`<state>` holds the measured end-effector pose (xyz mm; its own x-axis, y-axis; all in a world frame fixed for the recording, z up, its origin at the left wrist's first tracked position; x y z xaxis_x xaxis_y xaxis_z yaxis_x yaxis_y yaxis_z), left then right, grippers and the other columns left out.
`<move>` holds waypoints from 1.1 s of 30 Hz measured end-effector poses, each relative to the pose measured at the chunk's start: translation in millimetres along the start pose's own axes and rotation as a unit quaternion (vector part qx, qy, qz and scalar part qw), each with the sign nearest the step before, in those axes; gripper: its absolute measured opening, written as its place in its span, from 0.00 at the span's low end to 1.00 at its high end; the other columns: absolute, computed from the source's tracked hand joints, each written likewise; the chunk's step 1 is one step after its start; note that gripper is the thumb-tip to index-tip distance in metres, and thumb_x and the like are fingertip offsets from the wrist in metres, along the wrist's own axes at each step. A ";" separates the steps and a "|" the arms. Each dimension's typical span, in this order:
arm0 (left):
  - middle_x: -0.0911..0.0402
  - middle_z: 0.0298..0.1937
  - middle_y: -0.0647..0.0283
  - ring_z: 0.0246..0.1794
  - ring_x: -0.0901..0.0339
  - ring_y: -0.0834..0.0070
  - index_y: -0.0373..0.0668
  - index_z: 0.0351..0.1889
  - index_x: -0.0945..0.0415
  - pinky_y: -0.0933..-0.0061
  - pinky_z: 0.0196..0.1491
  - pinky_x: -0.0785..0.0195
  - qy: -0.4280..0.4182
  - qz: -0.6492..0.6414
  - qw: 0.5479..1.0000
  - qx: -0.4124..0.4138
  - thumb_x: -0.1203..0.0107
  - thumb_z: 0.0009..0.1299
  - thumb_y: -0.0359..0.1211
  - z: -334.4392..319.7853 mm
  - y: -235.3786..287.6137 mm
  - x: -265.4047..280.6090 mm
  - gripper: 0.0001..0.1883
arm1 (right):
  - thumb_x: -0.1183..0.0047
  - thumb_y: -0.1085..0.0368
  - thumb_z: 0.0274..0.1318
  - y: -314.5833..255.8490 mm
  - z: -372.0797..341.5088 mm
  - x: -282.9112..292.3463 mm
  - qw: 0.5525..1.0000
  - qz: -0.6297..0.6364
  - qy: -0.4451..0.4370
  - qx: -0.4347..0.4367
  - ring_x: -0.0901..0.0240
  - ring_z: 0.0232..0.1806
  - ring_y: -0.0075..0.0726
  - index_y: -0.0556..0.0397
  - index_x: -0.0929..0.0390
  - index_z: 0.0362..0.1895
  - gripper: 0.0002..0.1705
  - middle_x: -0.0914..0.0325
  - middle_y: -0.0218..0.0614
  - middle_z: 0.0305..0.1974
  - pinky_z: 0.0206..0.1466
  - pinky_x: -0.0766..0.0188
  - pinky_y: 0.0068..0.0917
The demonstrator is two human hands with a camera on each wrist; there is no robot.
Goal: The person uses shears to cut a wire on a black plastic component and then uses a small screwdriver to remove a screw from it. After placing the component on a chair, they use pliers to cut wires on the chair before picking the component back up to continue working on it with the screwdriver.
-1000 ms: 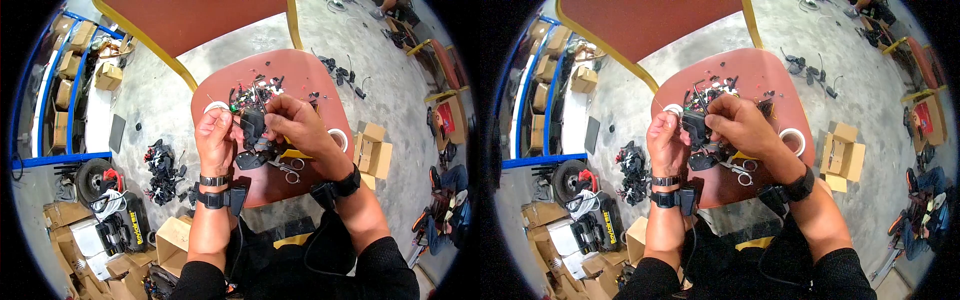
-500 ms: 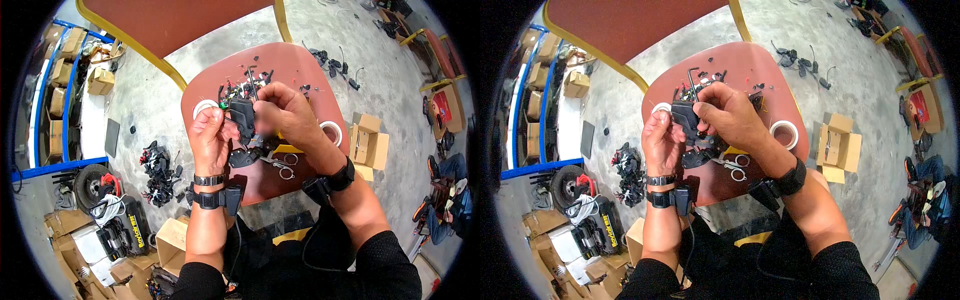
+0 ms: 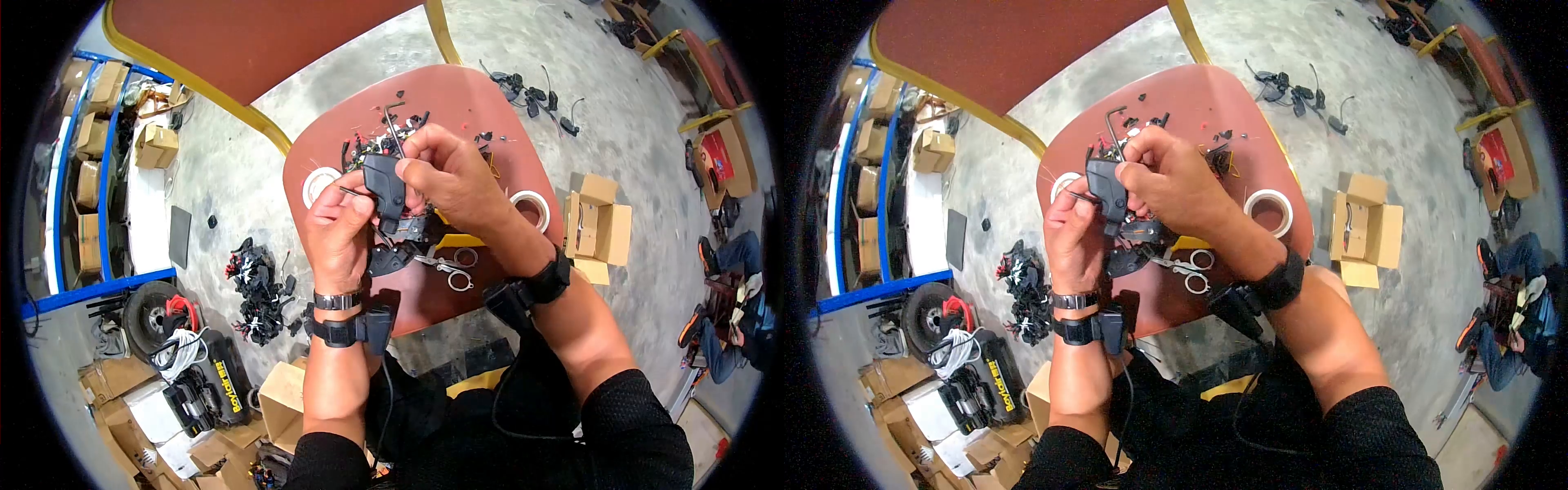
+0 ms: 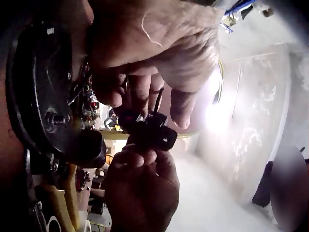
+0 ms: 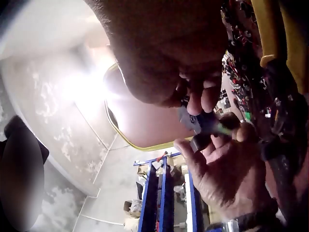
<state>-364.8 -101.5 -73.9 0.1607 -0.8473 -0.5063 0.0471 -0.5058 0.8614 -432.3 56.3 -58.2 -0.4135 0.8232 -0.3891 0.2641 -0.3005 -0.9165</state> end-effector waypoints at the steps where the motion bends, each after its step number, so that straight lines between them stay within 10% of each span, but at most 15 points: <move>1: 0.14 0.43 0.58 0.38 0.17 0.74 0.31 0.54 0.23 0.75 0.40 0.22 -0.007 0.002 1.000 0.020 0.36 0.70 0.31 -0.6 0.3 -5.1 0.18 | 0.45 0.71 0.64 1.8 -1.0 -2.7 1.000 0.009 0.000 0.007 0.27 0.22 0.18 0.52 0.28 0.40 0.05 0.24 0.28 0.22 0.27 0.30 0.17; 13: 0.14 0.38 0.61 0.29 0.20 0.79 0.33 0.53 0.22 0.80 0.29 0.29 0.070 0.044 0.996 -0.030 0.38 0.72 0.35 -0.7 6.5 3.2 0.18 | 0.39 0.72 0.62 -15.3 -8.2 3.2 0.998 0.024 -0.016 0.061 0.26 0.43 0.17 0.58 0.21 0.43 0.07 0.21 0.26 0.39 0.46 0.29 0.19; 33: 0.15 0.43 0.61 0.40 0.20 0.79 0.31 0.49 0.19 0.78 0.48 0.25 0.093 0.058 0.990 -0.088 0.36 0.69 0.27 -5.4 12.6 4.8 0.13 | 0.43 0.77 0.55 -18.1 -21.2 -14.2 0.970 -0.151 -0.026 0.186 0.26 0.33 0.15 0.57 0.22 0.37 0.05 0.22 0.26 0.29 0.35 0.28 0.19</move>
Point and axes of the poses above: each hand's wrist, its own z-axis towards the middle knuckle, its own x-axis out of the back of the hand, y = z × x, the point moved 4 cm from there along z, towards the middle knuckle
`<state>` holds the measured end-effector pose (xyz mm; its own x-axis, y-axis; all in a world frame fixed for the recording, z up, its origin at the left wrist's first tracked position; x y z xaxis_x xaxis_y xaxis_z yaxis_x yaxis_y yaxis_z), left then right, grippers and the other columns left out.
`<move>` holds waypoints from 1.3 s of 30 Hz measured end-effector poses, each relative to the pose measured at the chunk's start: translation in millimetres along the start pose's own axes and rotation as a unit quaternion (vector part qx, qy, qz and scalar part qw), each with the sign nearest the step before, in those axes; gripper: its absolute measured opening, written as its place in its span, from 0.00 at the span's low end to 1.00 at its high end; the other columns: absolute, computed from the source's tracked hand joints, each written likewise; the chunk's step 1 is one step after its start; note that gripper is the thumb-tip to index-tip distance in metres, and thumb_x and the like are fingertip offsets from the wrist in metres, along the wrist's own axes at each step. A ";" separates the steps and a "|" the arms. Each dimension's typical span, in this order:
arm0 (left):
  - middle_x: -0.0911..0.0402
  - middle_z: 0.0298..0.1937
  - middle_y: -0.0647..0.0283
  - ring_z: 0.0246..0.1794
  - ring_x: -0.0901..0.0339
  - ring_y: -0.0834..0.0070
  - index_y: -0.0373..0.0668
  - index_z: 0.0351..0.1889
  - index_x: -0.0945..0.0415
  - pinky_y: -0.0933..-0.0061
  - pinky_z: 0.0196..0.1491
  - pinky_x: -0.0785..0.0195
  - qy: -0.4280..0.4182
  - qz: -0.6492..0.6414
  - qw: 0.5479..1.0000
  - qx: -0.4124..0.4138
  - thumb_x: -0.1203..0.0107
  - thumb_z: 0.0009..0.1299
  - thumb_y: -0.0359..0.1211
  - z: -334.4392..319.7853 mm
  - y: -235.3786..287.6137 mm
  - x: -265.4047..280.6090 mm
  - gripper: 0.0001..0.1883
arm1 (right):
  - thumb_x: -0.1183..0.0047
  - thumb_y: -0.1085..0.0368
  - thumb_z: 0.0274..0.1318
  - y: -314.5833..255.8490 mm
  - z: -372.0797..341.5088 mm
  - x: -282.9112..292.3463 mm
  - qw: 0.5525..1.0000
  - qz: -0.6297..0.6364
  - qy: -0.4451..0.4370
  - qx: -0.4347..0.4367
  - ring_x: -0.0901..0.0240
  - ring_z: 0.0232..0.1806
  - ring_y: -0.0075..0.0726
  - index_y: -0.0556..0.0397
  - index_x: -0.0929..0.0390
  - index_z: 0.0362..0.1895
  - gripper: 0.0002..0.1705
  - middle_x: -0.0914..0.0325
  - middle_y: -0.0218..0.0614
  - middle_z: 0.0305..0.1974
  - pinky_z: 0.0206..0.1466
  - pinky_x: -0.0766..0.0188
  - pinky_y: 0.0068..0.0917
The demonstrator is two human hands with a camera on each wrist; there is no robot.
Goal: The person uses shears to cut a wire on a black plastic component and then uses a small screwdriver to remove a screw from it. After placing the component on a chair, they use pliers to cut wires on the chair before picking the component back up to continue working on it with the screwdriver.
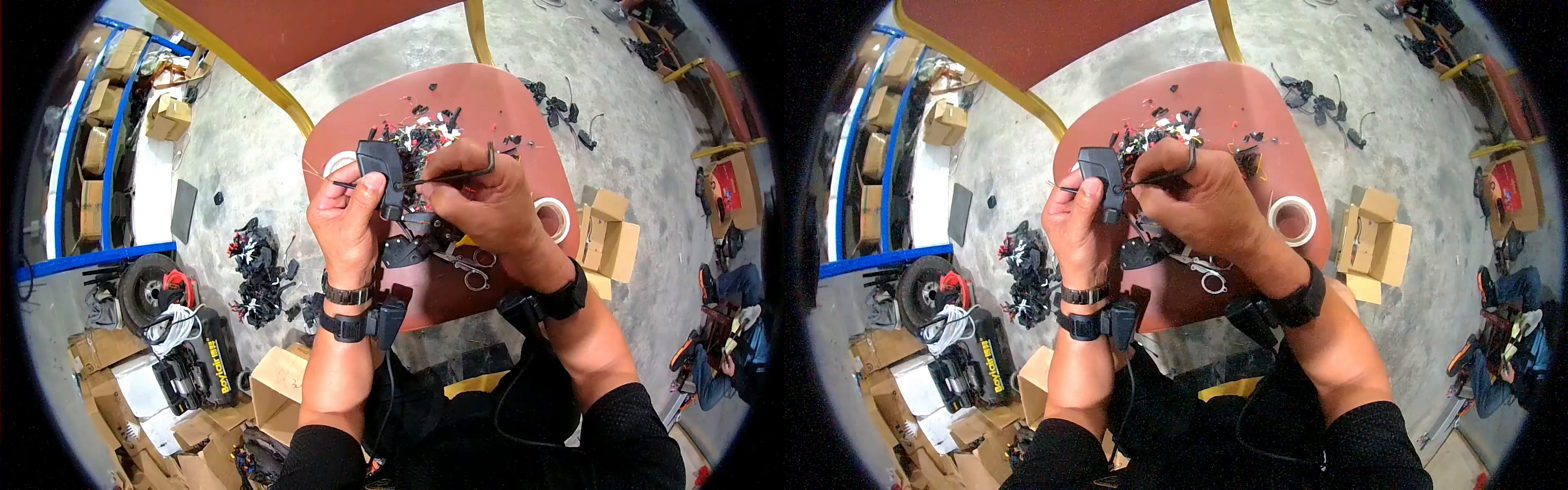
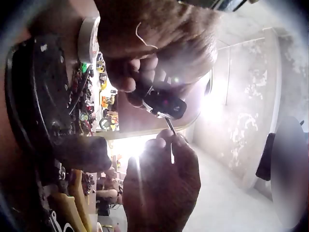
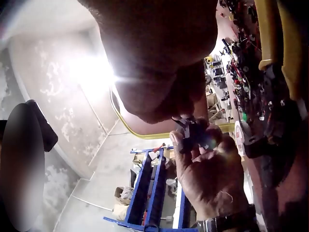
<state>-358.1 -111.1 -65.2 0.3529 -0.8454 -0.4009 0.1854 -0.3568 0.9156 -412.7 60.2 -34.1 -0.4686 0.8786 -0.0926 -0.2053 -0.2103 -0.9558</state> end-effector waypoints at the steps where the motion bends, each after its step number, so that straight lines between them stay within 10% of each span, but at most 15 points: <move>1: 0.15 0.44 0.61 0.40 0.20 0.79 0.31 0.49 0.19 0.78 0.48 0.25 0.001 0.004 1.000 -0.002 0.36 0.69 0.27 -0.2 0.6 -0.2 0.13 | 0.43 0.76 0.55 -0.1 0.4 0.2 0.999 -0.025 -0.007 0.025 0.26 0.32 0.15 0.57 0.21 0.37 0.05 0.22 0.27 0.28 0.34 0.28 0.20; 16: 0.14 0.46 0.61 0.45 0.20 0.79 0.33 0.53 0.19 0.76 0.52 0.27 0.044 0.140 0.981 -0.125 0.34 0.68 0.26 -9.0 14.6 -4.0 0.16 | 0.36 0.71 0.53 -13.0 0.5 -2.6 0.977 -0.173 0.024 0.125 0.20 0.25 0.42 0.57 0.21 0.36 0.07 0.20 0.43 0.27 0.28 0.25 0.31; 39: 0.15 0.41 0.66 0.38 0.22 0.85 0.34 0.49 0.19 0.83 0.44 0.29 0.080 0.161 0.978 -0.102 0.34 0.68 0.25 -9.9 7.2 -5.1 0.13 | 0.40 0.71 0.59 10.8 -3.1 -10.3 0.997 0.004 0.025 -0.079 0.24 0.31 0.19 0.62 0.20 0.42 0.08 0.19 0.34 0.30 0.34 0.25 0.23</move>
Point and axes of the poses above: each hand's wrist, its own z-axis towards the middle knuckle, its own x-axis out of the back of the hand, y = z × x, the point moved 4 cm from there along z, towards the middle knuckle
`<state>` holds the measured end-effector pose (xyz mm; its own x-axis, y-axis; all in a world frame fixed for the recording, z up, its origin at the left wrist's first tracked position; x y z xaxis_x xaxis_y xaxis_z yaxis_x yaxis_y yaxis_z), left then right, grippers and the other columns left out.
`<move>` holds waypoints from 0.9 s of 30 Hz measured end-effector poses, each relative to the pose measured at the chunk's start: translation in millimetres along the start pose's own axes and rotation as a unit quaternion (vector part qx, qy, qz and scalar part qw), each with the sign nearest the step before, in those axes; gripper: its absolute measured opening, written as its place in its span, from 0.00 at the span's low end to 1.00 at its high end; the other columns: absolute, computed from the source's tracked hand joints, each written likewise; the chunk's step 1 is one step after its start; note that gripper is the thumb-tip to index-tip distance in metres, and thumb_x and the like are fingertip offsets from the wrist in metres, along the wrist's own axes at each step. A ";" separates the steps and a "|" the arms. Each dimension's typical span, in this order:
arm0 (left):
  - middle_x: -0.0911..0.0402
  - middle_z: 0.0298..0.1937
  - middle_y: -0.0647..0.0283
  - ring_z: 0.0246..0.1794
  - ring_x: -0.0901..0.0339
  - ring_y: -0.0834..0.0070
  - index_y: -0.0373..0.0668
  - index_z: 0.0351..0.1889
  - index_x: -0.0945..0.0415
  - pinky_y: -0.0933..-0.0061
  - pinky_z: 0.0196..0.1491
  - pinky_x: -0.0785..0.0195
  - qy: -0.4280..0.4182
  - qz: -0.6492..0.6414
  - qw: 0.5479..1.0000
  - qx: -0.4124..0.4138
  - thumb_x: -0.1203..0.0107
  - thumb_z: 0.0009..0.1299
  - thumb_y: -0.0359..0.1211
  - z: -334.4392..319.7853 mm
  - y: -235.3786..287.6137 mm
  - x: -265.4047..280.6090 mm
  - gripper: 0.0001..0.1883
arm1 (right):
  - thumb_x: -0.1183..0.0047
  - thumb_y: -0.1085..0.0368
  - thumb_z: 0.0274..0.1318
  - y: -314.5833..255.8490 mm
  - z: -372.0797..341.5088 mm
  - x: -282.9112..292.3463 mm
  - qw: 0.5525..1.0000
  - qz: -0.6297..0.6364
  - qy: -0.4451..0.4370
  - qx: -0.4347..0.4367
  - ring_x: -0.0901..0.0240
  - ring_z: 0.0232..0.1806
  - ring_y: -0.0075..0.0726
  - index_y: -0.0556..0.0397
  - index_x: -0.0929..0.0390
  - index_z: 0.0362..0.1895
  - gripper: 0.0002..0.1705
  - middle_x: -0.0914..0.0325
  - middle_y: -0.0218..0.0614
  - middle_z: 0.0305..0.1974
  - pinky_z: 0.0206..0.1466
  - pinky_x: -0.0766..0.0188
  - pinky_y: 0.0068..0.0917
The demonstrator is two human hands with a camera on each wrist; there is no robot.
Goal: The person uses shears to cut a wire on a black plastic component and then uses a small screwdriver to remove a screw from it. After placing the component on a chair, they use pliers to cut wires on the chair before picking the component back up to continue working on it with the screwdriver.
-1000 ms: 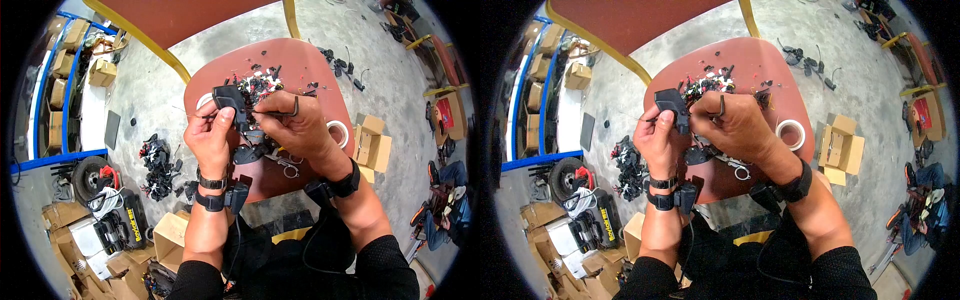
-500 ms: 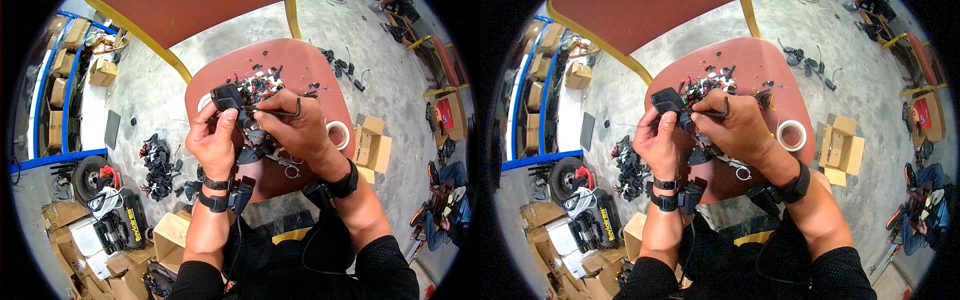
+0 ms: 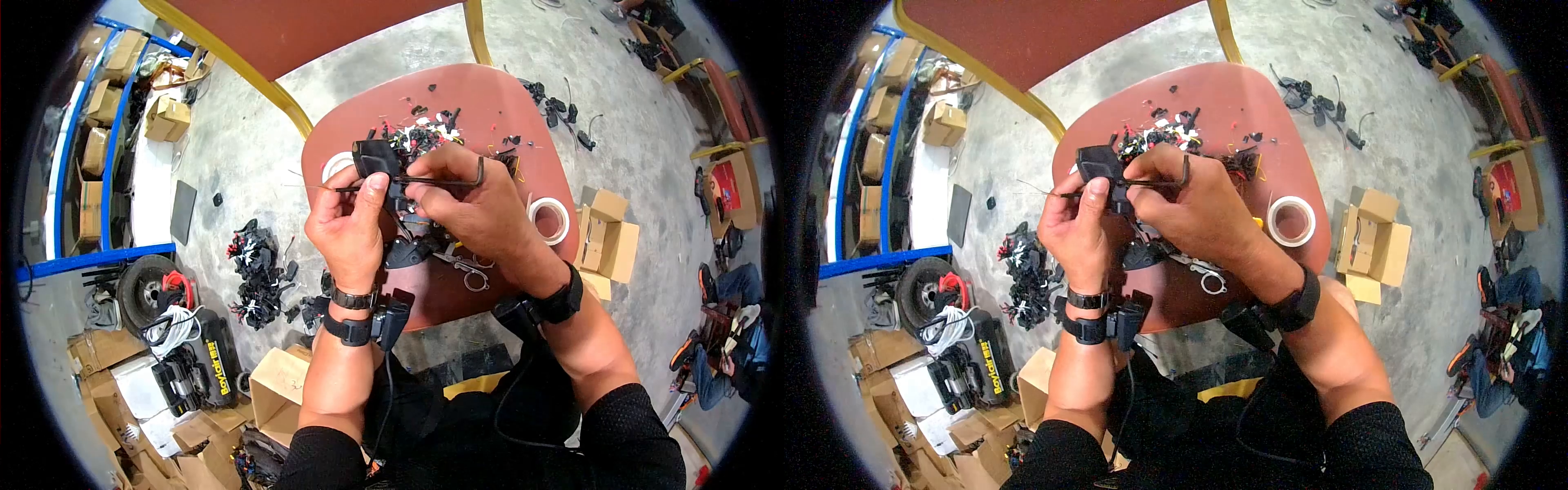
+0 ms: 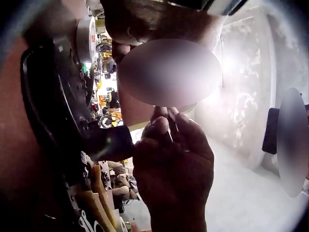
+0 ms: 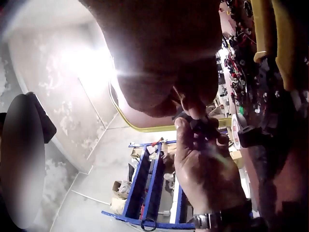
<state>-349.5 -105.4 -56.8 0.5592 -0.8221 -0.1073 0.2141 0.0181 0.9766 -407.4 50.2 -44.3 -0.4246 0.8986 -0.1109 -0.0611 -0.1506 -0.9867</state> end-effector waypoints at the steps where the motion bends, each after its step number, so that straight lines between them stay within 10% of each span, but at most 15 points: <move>1: 0.15 0.41 0.66 0.38 0.22 0.85 0.34 0.49 0.19 0.83 0.44 0.29 0.000 0.008 1.000 -0.001 0.34 0.68 0.25 0.9 -0.1 1.1 0.13 | 0.41 0.70 0.60 -0.6 0.2 -0.9 1.000 0.005 -0.006 0.000 0.25 0.31 0.19 0.62 0.20 0.42 0.09 0.19 0.33 0.31 0.34 0.26 0.22; 7: 0.15 0.42 0.64 0.40 0.21 0.83 0.34 0.49 0.19 0.81 0.46 0.28 0.002 0.014 1.000 -0.012 0.34 0.68 0.24 0.2 1.9 2.2 0.12 | 0.50 0.64 0.67 -22.9 -0.3 6.0 0.977 0.130 -0.063 -0.158 0.23 0.30 0.22 0.61 0.20 0.45 0.13 0.17 0.35 0.37 0.33 0.28 0.19; 19: 0.14 0.46 0.59 0.46 0.20 0.77 0.31 0.50 0.19 0.75 0.52 0.27 -0.015 0.047 0.994 -0.098 0.33 0.66 0.23 -5.5 2.4 6.4 0.14 | 0.49 0.63 0.65 -13.4 2.8 13.4 0.969 -0.028 -0.114 -0.216 0.26 0.25 0.22 0.60 0.19 0.35 0.13 0.21 0.33 0.25 0.28 0.29 0.25; 27: 0.14 0.45 0.60 0.44 0.20 0.79 0.30 0.50 0.19 0.76 0.51 0.27 -0.037 0.036 0.997 -0.061 0.33 0.67 0.23 -7.0 7.2 8.8 0.14 | 0.46 0.63 0.62 -18.1 -3.3 13.9 0.954 -0.250 -0.119 0.118 0.22 0.27 0.56 0.57 0.24 0.30 0.11 0.22 0.48 0.24 0.30 0.27 0.44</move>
Point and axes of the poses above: each hand's wrist, its own z-axis towards the middle knuckle, its own x-axis out of the back of the hand, y = z × x, the point moved 4 cm from there along z, towards the middle knuckle
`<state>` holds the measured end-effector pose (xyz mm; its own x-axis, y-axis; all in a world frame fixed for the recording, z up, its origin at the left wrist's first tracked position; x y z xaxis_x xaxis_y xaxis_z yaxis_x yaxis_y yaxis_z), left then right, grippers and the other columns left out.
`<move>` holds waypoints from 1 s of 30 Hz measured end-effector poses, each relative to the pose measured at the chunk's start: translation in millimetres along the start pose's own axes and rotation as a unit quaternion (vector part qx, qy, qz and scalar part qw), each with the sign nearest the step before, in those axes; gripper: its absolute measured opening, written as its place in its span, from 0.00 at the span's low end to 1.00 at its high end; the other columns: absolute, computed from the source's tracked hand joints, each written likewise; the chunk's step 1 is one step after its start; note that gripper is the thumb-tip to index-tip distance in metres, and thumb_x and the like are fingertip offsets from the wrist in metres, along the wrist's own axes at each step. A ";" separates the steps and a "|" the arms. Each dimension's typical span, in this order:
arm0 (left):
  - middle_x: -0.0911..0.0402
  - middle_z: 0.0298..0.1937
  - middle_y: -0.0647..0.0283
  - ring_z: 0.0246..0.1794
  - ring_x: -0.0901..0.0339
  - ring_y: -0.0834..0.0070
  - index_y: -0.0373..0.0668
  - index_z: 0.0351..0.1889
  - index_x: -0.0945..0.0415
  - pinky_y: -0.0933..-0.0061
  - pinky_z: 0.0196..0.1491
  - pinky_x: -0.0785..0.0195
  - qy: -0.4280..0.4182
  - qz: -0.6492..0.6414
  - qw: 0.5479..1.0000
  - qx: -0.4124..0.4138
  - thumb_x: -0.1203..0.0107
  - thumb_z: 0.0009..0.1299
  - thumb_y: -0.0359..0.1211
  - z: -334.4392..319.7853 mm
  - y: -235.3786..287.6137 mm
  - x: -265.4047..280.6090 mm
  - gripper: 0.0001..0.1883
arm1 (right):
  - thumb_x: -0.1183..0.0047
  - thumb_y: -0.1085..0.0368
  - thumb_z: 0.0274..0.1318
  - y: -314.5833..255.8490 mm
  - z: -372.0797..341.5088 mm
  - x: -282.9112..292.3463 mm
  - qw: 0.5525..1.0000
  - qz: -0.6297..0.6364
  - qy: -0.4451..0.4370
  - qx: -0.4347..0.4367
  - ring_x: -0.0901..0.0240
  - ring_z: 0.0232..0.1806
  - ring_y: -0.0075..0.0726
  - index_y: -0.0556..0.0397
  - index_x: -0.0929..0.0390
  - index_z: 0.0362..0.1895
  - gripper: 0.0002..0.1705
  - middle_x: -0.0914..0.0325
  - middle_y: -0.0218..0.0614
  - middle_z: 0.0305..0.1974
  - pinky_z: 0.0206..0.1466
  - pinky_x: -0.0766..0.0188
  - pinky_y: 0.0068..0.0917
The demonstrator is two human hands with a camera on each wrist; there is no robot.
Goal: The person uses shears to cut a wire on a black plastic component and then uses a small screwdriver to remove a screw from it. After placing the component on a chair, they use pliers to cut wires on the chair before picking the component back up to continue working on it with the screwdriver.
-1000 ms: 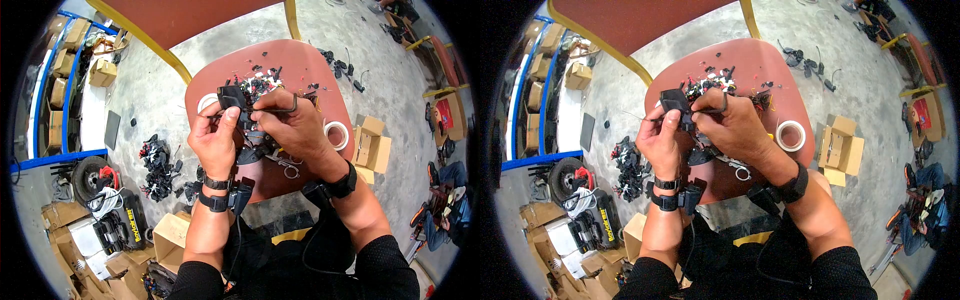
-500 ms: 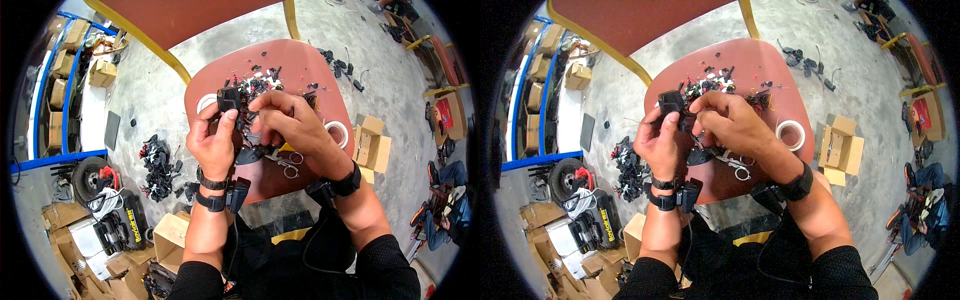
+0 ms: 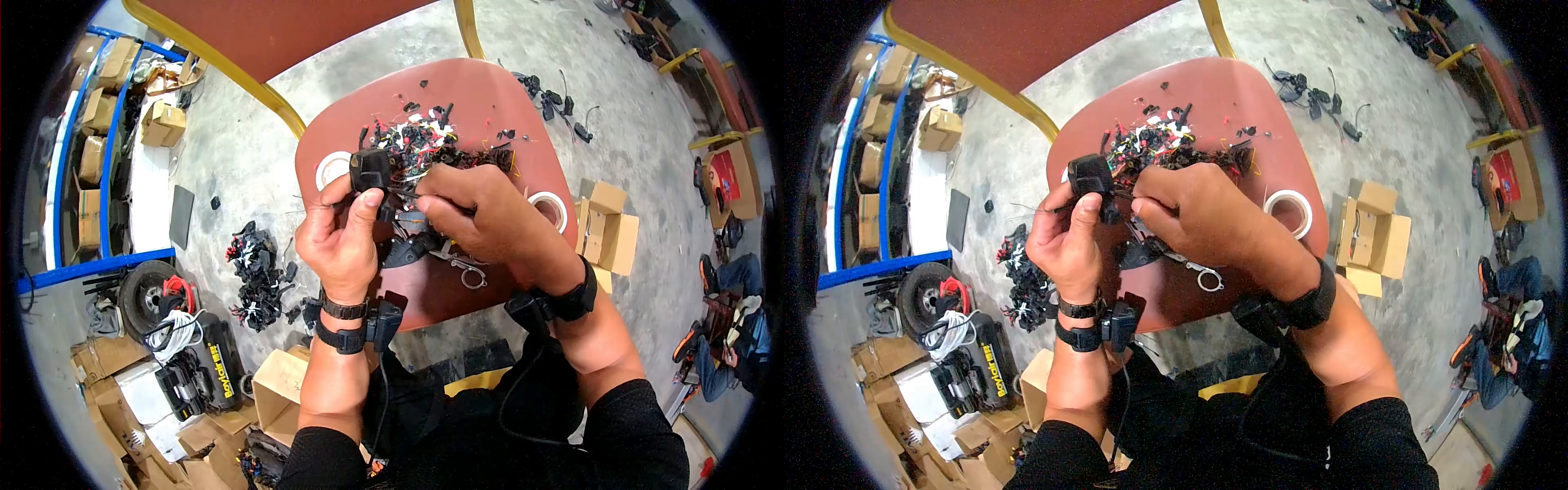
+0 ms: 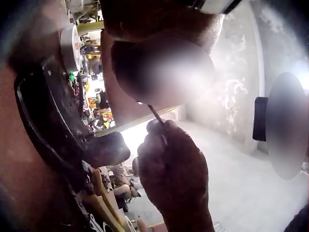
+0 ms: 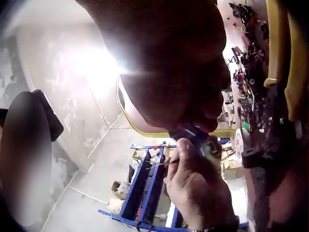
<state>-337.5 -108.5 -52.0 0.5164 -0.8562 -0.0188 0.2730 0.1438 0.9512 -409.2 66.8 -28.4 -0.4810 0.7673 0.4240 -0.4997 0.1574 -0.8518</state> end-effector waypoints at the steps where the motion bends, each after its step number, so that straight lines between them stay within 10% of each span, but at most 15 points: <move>1: 0.14 0.45 0.60 0.44 0.20 0.79 0.30 0.50 0.19 0.76 0.51 0.27 -0.003 0.007 1.000 0.006 0.33 0.67 0.23 0.5 2.5 -0.3 0.14 | 0.45 0.62 0.61 -1.9 -1.0 -1.1 0.999 -0.039 0.002 0.028 0.22 0.28 0.59 0.56 0.25 0.30 0.11 0.22 0.48 0.24 0.30 0.27 0.45; 10: 0.14 0.43 0.61 0.41 0.20 0.80 0.29 0.50 0.20 0.78 0.48 0.26 -0.018 0.002 0.999 0.043 0.34 0.68 0.24 -0.5 -3.4 -0.6 0.14 | 0.47 0.61 0.63 -1.8 -1.9 -10.1 0.977 -0.199 -0.073 0.027 0.20 0.27 0.56 0.53 0.28 0.30 0.11 0.22 0.44 0.22 0.31 0.25 0.48; 16: 0.14 0.43 0.59 0.41 0.20 0.80 0.29 0.51 0.20 0.78 0.48 0.26 0.006 0.003 1.000 -0.025 0.35 0.68 0.22 -0.6 11.2 -6.9 0.14 | 0.52 0.63 0.66 0.4 -5.5 -6.8 0.992 0.107 0.024 -0.067 0.21 0.23 0.44 0.59 0.24 0.33 0.12 0.22 0.42 0.22 0.29 0.27 0.39; 22: 0.14 0.44 0.56 0.40 0.19 0.78 0.28 0.52 0.21 0.77 0.46 0.24 0.030 0.026 0.991 -0.126 0.36 0.69 0.23 -5.2 25.5 -10.2 0.14 | 0.52 0.60 0.67 -5.0 -10.1 -12.6 0.889 0.368 0.004 -0.271 0.30 0.21 0.22 0.58 0.22 0.33 0.15 0.24 0.31 0.21 0.23 0.36 0.22; 30: 0.14 0.47 0.45 0.43 0.14 0.63 0.30 0.52 0.22 0.67 0.49 0.22 0.010 0.147 0.962 -0.230 0.35 0.69 0.26 -7.5 29.9 -5.6 0.16 | 0.53 0.59 0.68 8.0 -18.1 -31.1 0.782 0.543 0.030 -0.304 0.37 0.17 0.22 0.57 0.21 0.35 0.15 0.28 0.32 0.19 0.21 0.42 0.19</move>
<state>-326.2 -95.7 -25.8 0.6406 -0.7360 0.2188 0.4414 0.5862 0.6794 -385.2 55.4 -54.0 -0.3403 0.6791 -0.6504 0.6243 -0.3541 -0.6963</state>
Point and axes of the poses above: each hand's wrist, its own z-axis towards the middle knuckle, its own x-axis out of the back of the hand, y = z × x, the point moved 4 cm from there along z, towards the middle knuckle
